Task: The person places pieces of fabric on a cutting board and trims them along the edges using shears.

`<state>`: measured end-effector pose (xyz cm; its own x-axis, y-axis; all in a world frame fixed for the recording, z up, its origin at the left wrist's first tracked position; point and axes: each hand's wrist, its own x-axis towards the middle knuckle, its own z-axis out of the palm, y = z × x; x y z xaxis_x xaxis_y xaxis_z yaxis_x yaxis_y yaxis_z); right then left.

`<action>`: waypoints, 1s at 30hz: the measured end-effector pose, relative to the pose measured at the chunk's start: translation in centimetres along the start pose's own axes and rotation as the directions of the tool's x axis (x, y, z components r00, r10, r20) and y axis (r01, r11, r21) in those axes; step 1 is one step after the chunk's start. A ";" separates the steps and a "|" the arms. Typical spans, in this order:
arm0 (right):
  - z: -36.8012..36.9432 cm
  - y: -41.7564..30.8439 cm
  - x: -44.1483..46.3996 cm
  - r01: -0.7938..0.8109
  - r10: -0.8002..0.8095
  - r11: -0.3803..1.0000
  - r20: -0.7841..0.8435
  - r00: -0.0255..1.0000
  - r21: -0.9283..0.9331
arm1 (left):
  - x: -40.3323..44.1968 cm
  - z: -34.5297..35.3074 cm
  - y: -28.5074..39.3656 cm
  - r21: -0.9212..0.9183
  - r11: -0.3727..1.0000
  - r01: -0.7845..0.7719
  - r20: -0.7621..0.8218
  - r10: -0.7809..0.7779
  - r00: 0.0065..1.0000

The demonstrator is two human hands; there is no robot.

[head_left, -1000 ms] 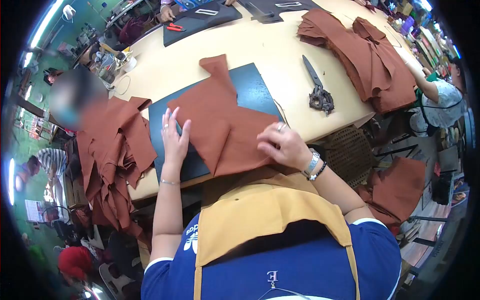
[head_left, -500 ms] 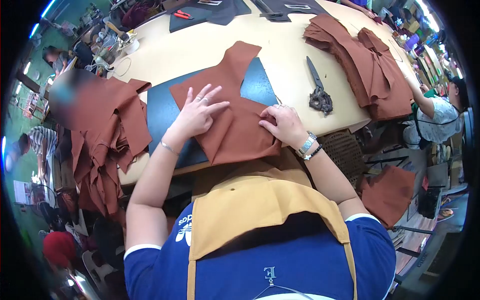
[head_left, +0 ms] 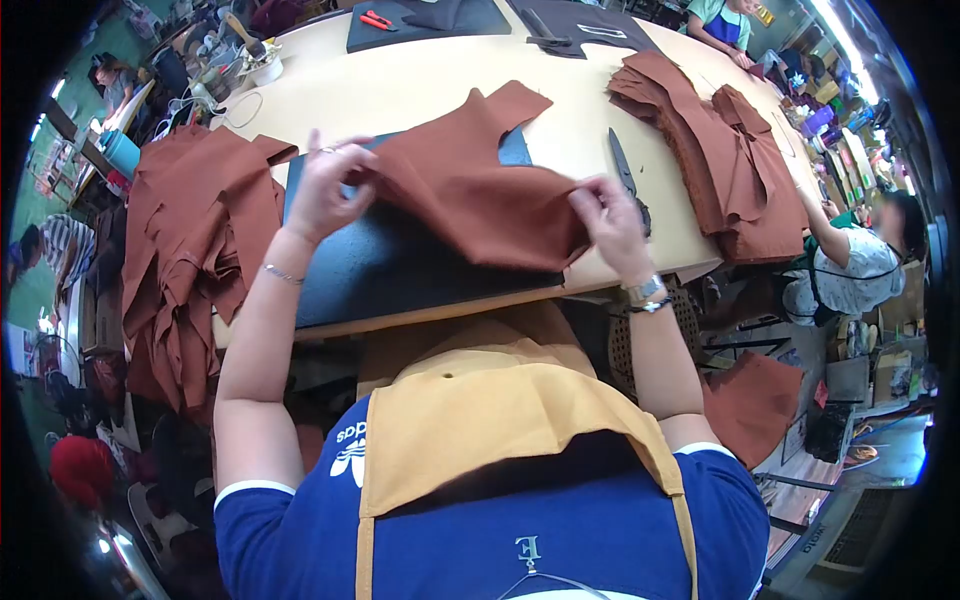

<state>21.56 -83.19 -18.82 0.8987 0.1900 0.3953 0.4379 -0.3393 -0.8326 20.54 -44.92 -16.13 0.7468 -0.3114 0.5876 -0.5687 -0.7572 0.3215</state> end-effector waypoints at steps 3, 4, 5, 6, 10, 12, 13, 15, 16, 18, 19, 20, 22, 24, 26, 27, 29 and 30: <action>-2.9 -3.1 1.0 0.149 -0.117 0.988 -0.425 0.898 0.042 | -0.2 -3.6 -0.5 0.026 0.996 -0.083 -0.248 0.087 0.965; -4.7 -2.8 1.6 0.226 -0.273 0.962 -0.526 0.805 -0.153 | -0.8 -4.8 0.3 -0.113 0.991 0.071 -0.229 -0.095 0.969; -6.2 -4.1 1.6 0.245 -0.253 0.965 -0.576 0.777 -0.093 | -1.5 -5.8 1.3 -0.247 0.943 0.222 -0.186 -0.271 0.944; -7.5 -4.9 1.9 0.205 -0.214 0.974 -0.665 0.715 -0.093 | -1.4 -6.2 2.3 -0.381 0.919 0.100 -0.245 -0.205 0.948; -12.0 -9.1 8.0 0.603 -0.673 0.725 -0.528 0.518 -0.333 | -0.3 -8.0 6.9 -0.667 0.730 0.147 -0.243 -0.400 0.884; -11.6 -10.7 12.9 0.609 -0.758 0.651 -0.351 0.550 -0.453 | 0.0 -8.3 4.9 -0.639 0.713 0.288 -0.131 -0.470 0.873; -11.0 -10.8 15.8 0.606 -0.765 0.635 -0.281 0.579 -0.480 | 0.4 -8.3 3.6 -0.618 0.702 0.354 -0.076 -0.501 0.862; -7.7 -9.0 24.0 0.551 -0.674 0.718 -0.231 0.701 -0.425 | 1.5 -7.9 1.9 -0.777 0.431 0.458 0.127 -0.606 0.785; -5.6 -9.9 24.9 0.515 -0.620 0.760 -0.205 0.758 -0.396 | 1.8 -6.6 -1.6 -0.742 0.519 0.425 0.040 -0.597 0.801; -2.9 -10.3 25.2 0.438 -0.627 0.630 -0.088 0.774 -0.642 | -0.1 -4.6 -8.1 -0.487 0.688 0.538 -0.026 -0.627 0.779; -1.2 -9.2 25.5 0.526 -0.727 0.517 -0.022 0.686 -0.675 | -1.2 -4.3 -10.7 -0.249 0.715 0.653 -0.033 -0.680 0.732; 0.1 -8.4 24.1 0.490 -0.573 0.646 0.052 0.818 -0.585 | -4.8 -2.5 -17.9 -0.131 0.811 0.570 -0.038 -0.578 0.815; 3.7 -7.4 19.1 0.702 -0.730 0.592 0.105 0.675 -0.395 | -5.9 -3.7 -10.3 0.289 0.646 0.707 -0.080 -0.719 0.690; 6.9 -5.4 13.0 0.521 -0.397 0.809 0.401 0.825 -0.272 | -7.1 -2.5 -7.4 0.553 0.570 0.607 -0.118 -0.668 0.735; 9.4 -1.3 4.9 0.543 -0.211 0.749 0.640 0.739 -0.380 | -7.5 -0.2 -4.1 0.552 0.641 0.532 -0.029 -0.624 0.781; 9.6 -1.2 3.1 0.515 -0.177 0.790 0.681 0.710 -0.332 | -7.5 1.3 -1.2 0.515 0.688 0.512 0.069 -0.628 0.775; 9.6 -0.8 0.7 0.490 -0.173 0.799 0.646 0.743 -0.350 | -7.0 2.4 1.2 0.462 0.677 0.573 0.238 -0.717 0.655; 9.4 -0.5 0.4 0.441 -0.139 0.802 0.591 0.795 -0.403 | -7.2 3.3 1.3 0.427 0.682 0.594 0.258 -0.721 0.643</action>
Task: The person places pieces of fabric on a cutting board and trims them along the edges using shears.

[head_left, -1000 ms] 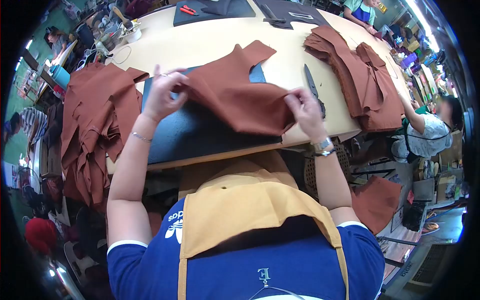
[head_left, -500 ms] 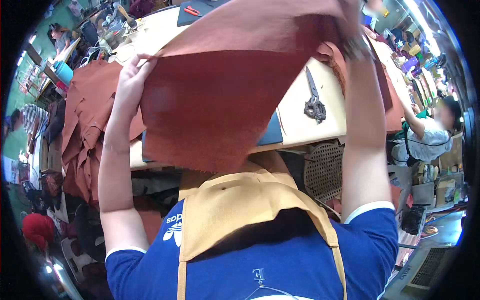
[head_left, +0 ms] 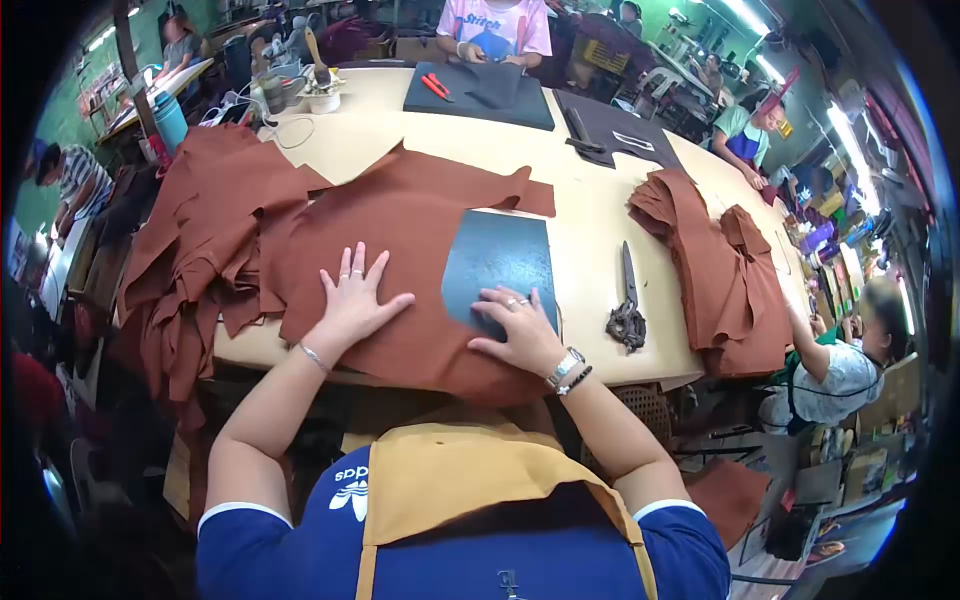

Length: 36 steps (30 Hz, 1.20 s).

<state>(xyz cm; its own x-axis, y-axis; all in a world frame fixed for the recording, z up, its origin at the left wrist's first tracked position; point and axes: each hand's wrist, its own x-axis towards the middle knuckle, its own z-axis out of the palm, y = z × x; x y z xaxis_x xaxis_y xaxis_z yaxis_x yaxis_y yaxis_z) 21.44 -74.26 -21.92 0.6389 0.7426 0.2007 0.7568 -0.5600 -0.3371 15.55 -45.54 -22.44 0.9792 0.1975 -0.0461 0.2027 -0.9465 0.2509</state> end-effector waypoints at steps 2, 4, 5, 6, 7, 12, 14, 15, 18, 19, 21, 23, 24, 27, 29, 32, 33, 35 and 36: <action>-0.1 1.2 -0.6 -0.143 0.139 0.989 -0.085 0.987 -0.035 | 1.4 0.5 0.3 0.025 1.000 -0.009 -0.027 0.010 1.000; -0.8 3.4 -1.0 -0.282 0.266 0.957 -0.174 0.948 -0.073 | 3.4 0.4 0.5 0.039 0.999 0.003 -0.060 0.000 0.998; -1.2 4.5 -1.5 -0.298 0.275 0.951 -0.224 0.935 -0.077 | 4.9 0.3 0.4 0.041 0.999 0.018 -0.076 -0.015 0.997; -1.7 5.8 -2.0 -0.314 0.283 0.946 -0.273 0.920 -0.078 | 6.5 0.3 -0.2 0.044 0.998 0.034 -0.091 -0.030 0.995; -2.0 7.6 -2.7 -0.336 0.307 0.941 -0.319 0.897 -0.039 | 7.9 0.3 -0.8 0.048 0.997 0.052 -0.104 -0.047 0.993; -6.1 11.0 -8.4 -0.677 0.617 0.718 -0.302 0.727 -0.162 | 11.7 -0.3 -5.4 0.086 0.995 0.045 -0.165 -0.030 0.986; -6.0 12.5 -11.0 -0.680 0.629 0.724 -0.292 0.721 -0.119 | 11.6 -0.2 -6.4 0.147 0.989 0.018 -0.231 0.017 0.973; -5.5 13.0 -12.0 -0.622 0.571 0.777 -0.310 0.760 -0.095 | 11.4 -0.4 -6.5 0.177 0.984 -0.005 -0.269 0.053 0.962; -4.4 13.9 -13.4 -0.626 0.568 0.777 -0.359 0.740 -0.062 | 9.7 -0.1 -4.9 0.207 0.976 -0.074 -0.331 0.141 0.933; -4.5 14.0 -13.2 -0.656 0.593 0.752 -0.373 0.713 -0.060 | 8.7 -0.1 -3.7 0.204 0.974 -0.096 -0.344 0.163 0.925; -4.6 14.8 -13.0 -0.649 0.579 0.757 -0.383 0.720 -0.077 | 7.1 0.5 -1.8 0.163 0.978 -0.129 -0.228 0.164 0.960; -5.2 14.6 -12.3 -0.713 0.689 0.701 -0.266 0.674 0.009 | 6.0 1.0 -0.5 0.136 0.982 -0.130 -0.070 0.141 0.988; -4.9 15.0 -12.3 -0.720 0.691 0.693 -0.315 0.651 0.032 | 6.1 0.8 -0.5 0.100 0.986 -0.131 -0.045 0.136 0.990; -6.3 14.3 -11.4 -0.798 0.775 0.601 -0.222 0.591 -0.027 | 6.4 0.8 -0.4 0.095 0.988 -0.120 -0.067 0.126 0.990; -6.2 15.8 -11.6 -0.790 0.766 0.602 -0.196 0.613 -0.115 | 6.0 1.3 1.0 0.089 0.990 -0.113 -0.105 0.122 0.987; -6.6 17.2 -11.1 -0.771 0.769 0.600 -0.113 0.629 -0.212 | 4.5 2.2 5.2 0.048 0.995 -0.088 -0.131 0.094 0.987; -6.9 17.5 -10.9 -0.769 0.775 0.597 -0.085 0.627 -0.228 | 4.1 2.6 6.4 0.060 0.993 -0.106 -0.137 0.114 0.984; -7.1 18.3 -11.2 -0.825 0.825 0.565 0.025 0.565 -0.008 | 3.6 2.9 8.1 0.073 0.977 -0.201 -0.110 0.208 0.972; -6.7 19.3 -11.5 -0.845 0.847 0.487 0.118 0.519 0.223 | 3.6 3.2 8.4 0.029 0.943 -0.331 -0.113 0.332 0.936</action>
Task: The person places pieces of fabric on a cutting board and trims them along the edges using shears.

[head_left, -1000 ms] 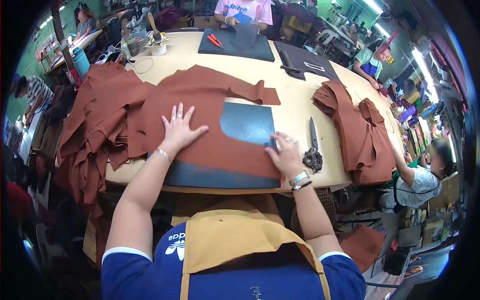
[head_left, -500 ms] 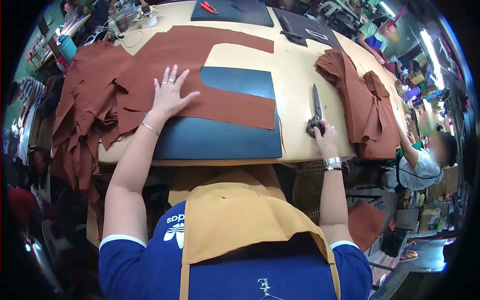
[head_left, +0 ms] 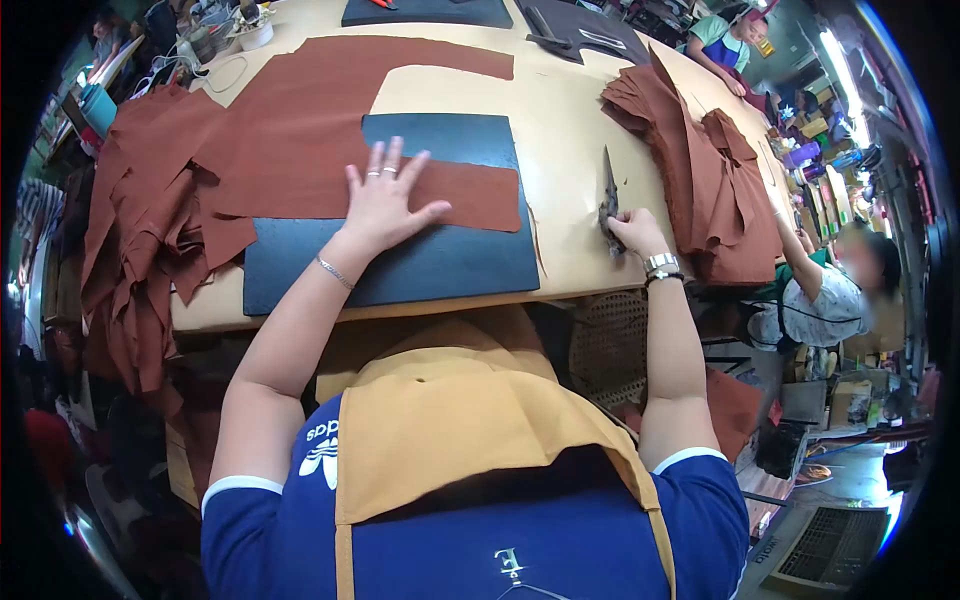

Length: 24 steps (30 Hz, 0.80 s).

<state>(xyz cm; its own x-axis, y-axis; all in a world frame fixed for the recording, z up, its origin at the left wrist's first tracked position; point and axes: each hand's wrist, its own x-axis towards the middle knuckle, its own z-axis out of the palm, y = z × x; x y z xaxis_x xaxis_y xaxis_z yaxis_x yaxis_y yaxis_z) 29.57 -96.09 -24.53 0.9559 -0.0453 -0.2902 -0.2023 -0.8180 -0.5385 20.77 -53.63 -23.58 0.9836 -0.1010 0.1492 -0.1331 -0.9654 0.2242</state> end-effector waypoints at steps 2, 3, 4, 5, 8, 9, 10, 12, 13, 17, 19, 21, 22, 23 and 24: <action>-0.6 -2.8 -3.4 -0.151 0.070 0.815 0.164 0.984 0.559 | 0.2 0.7 0.6 -0.110 0.960 -0.257 -0.035 0.255 0.966; 0.2 -3.3 -5.1 -0.127 0.021 0.738 0.165 0.986 0.663 | 0.4 0.7 1.0 -0.163 0.940 -0.299 0.023 0.307 0.951; 1.0 -3.4 -6.5 -0.107 -0.023 0.646 0.159 0.987 0.756 | 0.7 0.6 1.6 -0.220 0.915 -0.339 0.079 0.363 0.928; 1.7 -3.5 -8.0 -0.086 -0.066 0.541 0.144 0.987 0.837 | 0.9 0.6 2.2 -0.278 0.884 -0.375 0.130 0.422 0.897; 4.1 -5.3 -14.1 -0.084 -0.145 0.365 0.145 0.979 0.927 | 1.9 1.7 2.8 -0.332 0.884 -0.329 0.033 0.360 0.932; 4.5 -5.8 -16.0 -0.100 -0.160 0.354 0.166 0.973 0.930 | 2.2 2.1 2.9 -0.350 0.885 -0.307 0.014 0.333 0.943; 5.1 -5.5 -17.4 -0.137 -0.163 0.319 0.197 0.967 0.938 | 2.1 2.1 3.3 -0.335 0.891 -0.305 -0.053 0.305 0.951; 6.3 -4.5 -19.8 -0.157 -0.155 0.395 0.234 0.960 0.905 | 2.4 2.6 3.1 -0.345 0.900 -0.267 -0.063 0.261 0.963; 6.8 -3.8 -20.6 -0.150 -0.210 0.425 0.258 0.943 0.893 | 2.4 2.7 3.1 -0.348 0.905 -0.246 -0.069 0.237 0.969; 8.1 -3.1 -22.3 -0.241 -0.264 0.413 0.369 0.891 0.878 | 2.4 2.6 2.8 -0.516 0.845 -0.138 -0.070 0.119 0.990; 8.9 -3.4 -22.4 -0.254 -0.275 0.403 0.382 0.882 0.879 | 2.2 2.6 2.8 -0.424 0.882 -0.207 -0.053 0.204 0.977; 9.7 -4.1 -21.6 -0.247 -0.318 0.399 0.386 0.866 0.883 | 1.8 2.3 3.1 -0.338 0.900 -0.276 -0.045 0.277 0.960; 10.2 -4.4 -21.4 -0.229 -0.311 0.400 0.366 0.877 0.887 | 1.4 1.9 3.4 -0.300 0.903 -0.308 -0.047 0.308 0.950; 10.7 -4.6 -21.1 -0.212 -0.302 0.412 0.352 0.886 0.886 | 1.3 1.6 3.5 -0.260 0.904 -0.339 -0.050 0.338 0.940; 11.1 -4.9 -20.8 -0.195 -0.294 0.425 0.338 0.894 0.884 | 1.3 1.7 3.4 -0.253 0.903 -0.347 -0.004 0.357 0.934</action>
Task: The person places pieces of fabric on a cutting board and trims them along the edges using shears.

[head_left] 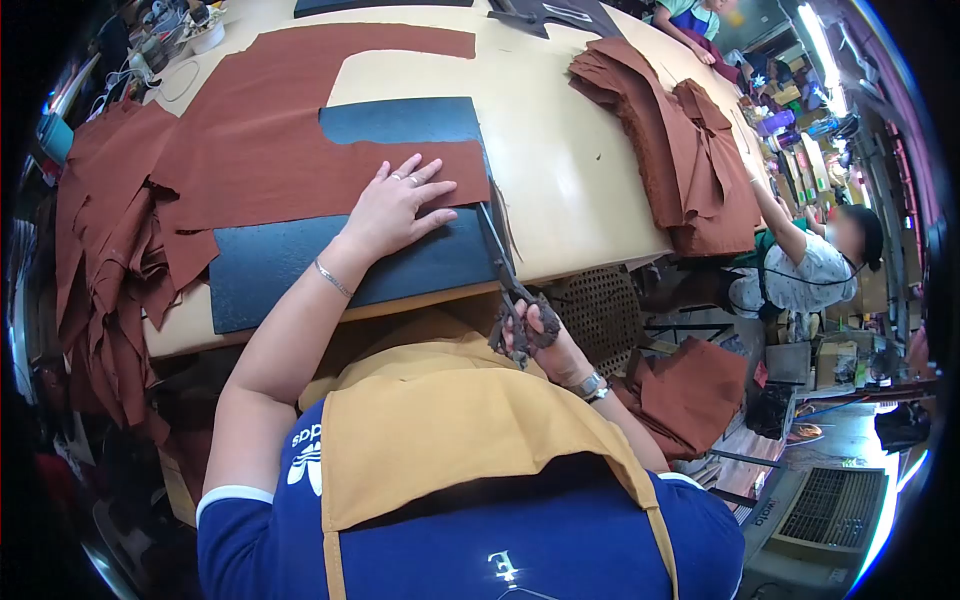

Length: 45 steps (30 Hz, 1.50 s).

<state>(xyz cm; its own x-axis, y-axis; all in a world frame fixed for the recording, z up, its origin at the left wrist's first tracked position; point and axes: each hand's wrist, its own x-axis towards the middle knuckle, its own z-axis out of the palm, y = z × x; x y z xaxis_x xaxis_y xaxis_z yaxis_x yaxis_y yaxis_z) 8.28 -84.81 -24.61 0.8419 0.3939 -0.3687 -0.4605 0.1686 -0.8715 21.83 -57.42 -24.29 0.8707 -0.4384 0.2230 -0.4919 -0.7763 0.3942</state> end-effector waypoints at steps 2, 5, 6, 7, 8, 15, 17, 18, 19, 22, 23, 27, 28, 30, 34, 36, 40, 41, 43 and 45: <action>0.7 -0.6 0.5 0.032 -0.033 0.998 -0.014 0.999 -0.048 | -0.2 0.0 -0.1 0.010 1.000 -0.016 0.011 0.016 1.000; 1.5 -1.1 0.9 0.032 -0.035 0.998 -0.055 0.998 -0.055 | -0.6 -0.1 0.0 0.019 0.999 -0.043 -0.023 0.043 0.999; 1.6 -1.1 1.0 0.036 -0.038 0.998 -0.061 0.997 -0.044 | -0.7 -0.1 0.1 0.021 0.998 -0.053 -0.040 0.054 0.998; 1.6 -1.0 1.1 0.039 -0.042 0.999 -0.067 0.997 -0.033 | -0.8 0.0 0.0 0.022 0.999 -0.049 -0.038 0.049 0.998; 1.6 -1.0 1.1 0.044 -0.046 0.999 -0.075 0.996 -0.022 | -0.7 0.1 -0.1 0.023 0.999 -0.045 -0.037 0.046 0.998; 1.3 -0.5 1.3 0.040 -0.038 0.999 -0.064 0.997 0.028 | -0.5 -0.4 0.3 0.015 1.000 0.000 0.037 -0.001 0.999; 1.3 -0.4 1.4 0.035 -0.032 0.999 -0.069 0.997 0.039 | -0.6 -0.5 0.3 0.015 1.000 0.000 0.036 0.000 0.999; 1.3 -0.4 1.4 0.037 -0.034 0.998 -0.072 0.997 0.046 | -0.6 -0.5 0.3 0.015 1.000 0.001 0.036 -0.001 0.999; 1.3 -0.4 1.3 0.039 -0.035 0.998 -0.075 0.997 0.053 | -0.6 -0.4 0.3 0.016 1.000 0.002 0.037 -0.002 0.999; 1.7 -0.5 1.0 0.051 -0.046 0.998 -0.103 0.994 0.048 | -0.5 -0.4 0.2 0.020 1.000 0.005 0.035 -0.006 0.999; 1.8 -0.5 0.8 0.057 -0.052 0.997 -0.116 0.992 0.042 | -0.5 -0.3 0.2 0.021 1.000 0.005 0.031 -0.005 0.999; 1.3 -0.6 -0.2 0.017 -0.022 0.999 -0.119 0.993 -0.047 | -0.5 -0.2 0.3 0.020 1.000 0.001 0.018 -0.002 1.000; 1.5 -1.0 -0.5 -0.007 0.000 0.998 -0.133 0.991 -0.056 | -0.6 -0.2 0.3 0.021 1.000 0.001 0.020 -0.002 1.000; 1.5 -1.2 -0.5 -0.020 0.010 0.997 -0.132 0.991 -0.071 | -0.6 -0.3 0.2 0.024 1.000 -0.005 0.024 0.005 1.000; 1.5 -1.3 0.8 0.021 -0.026 0.999 -0.113 0.993 -0.049 | -0.6 -0.4 0.5 0.030 0.998 -0.054 0.053 0.052 0.997; 1.6 -1.3 1.7 0.018 -0.019 1.000 -0.104 0.994 -0.008 | -0.7 -0.6 0.5 0.040 0.997 -0.058 0.056 0.056 0.997; 1.8 -1.1 1.8 0.023 -0.026 1.000 -0.122 0.992 -0.018 | -0.8 -0.5 0.4 0.030 0.998 -0.063 0.036 0.062 0.997; 1.7 -1.1 1.5 0.019 -0.024 0.999 -0.122 0.992 -0.038 | -0.8 -0.4 0.4 0.032 0.998 -0.060 0.029 0.059 0.998; 1.7 -1.3 1.0 0.017 -0.023 0.998 -0.124 0.992 -0.053 | -0.8 -0.3 0.3 0.039 0.998 -0.053 0.025 0.052 0.998; 1.7 -1.4 0.7 0.024 -0.030 0.999 -0.136 0.990 -0.046 | -0.8 -0.3 0.3 0.047 0.998 -0.050 0.029 0.049 0.998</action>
<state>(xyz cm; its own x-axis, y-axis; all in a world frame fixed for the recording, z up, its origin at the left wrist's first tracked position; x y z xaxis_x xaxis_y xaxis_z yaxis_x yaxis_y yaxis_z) 9.01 -83.25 -23.13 0.8859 0.2621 -0.3828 -0.4268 0.1367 -0.8940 21.01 -57.19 -24.11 0.8452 -0.4888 0.2162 -0.5345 -0.7738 0.3399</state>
